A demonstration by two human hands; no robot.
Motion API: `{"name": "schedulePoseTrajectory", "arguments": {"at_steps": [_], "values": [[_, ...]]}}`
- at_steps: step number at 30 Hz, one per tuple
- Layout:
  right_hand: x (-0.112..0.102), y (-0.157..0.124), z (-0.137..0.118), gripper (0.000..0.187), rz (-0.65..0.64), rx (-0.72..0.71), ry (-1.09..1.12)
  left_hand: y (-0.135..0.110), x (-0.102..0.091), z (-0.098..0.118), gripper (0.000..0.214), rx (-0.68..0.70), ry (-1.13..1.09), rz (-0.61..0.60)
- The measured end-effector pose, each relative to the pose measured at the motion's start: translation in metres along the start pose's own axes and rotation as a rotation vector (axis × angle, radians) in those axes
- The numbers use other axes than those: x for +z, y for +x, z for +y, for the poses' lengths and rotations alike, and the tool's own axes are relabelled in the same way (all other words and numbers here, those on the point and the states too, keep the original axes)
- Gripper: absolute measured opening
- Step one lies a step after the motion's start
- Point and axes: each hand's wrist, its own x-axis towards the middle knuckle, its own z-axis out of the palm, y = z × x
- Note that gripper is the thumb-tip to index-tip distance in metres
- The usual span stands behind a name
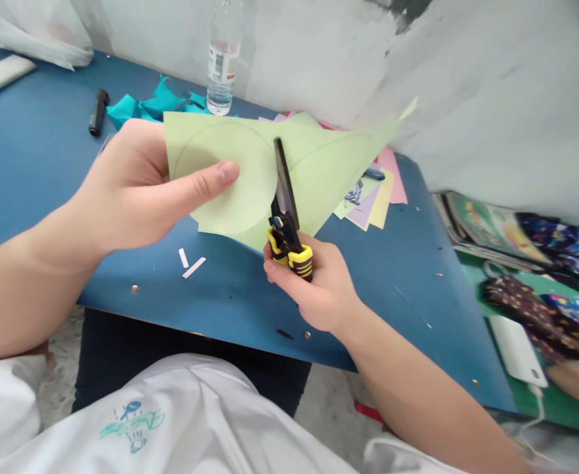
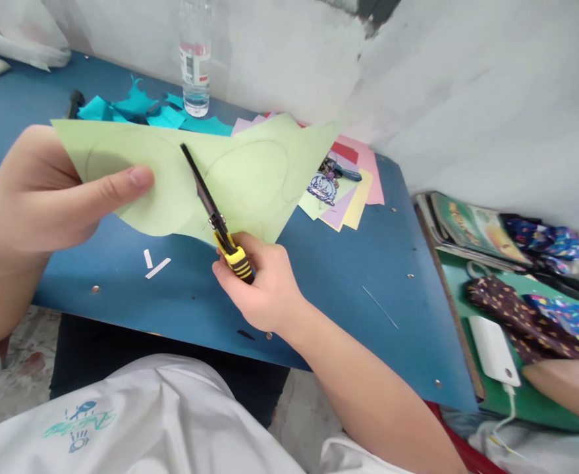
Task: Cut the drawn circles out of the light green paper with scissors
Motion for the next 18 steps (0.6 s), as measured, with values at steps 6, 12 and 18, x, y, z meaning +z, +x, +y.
{"name": "schedulePoseTrajectory", "arguments": {"at_steps": [6, 12, 18], "values": [[0.002, 0.001, 0.002, 0.022, 0.016, 0.022, 0.014, -0.009, 0.022, -0.013, 0.063, -0.081, -0.084, 0.087], [0.002, 0.001, 0.003, 0.022, 0.032, 0.023, 0.019, -0.010, 0.028, -0.010, 0.067, -0.116, -0.074, 0.125], [0.004, 0.002, 0.002, 0.022, 0.038, 0.023, 0.024, -0.011, 0.030, -0.024, 0.063, 0.036, -0.023, 0.183]]}}
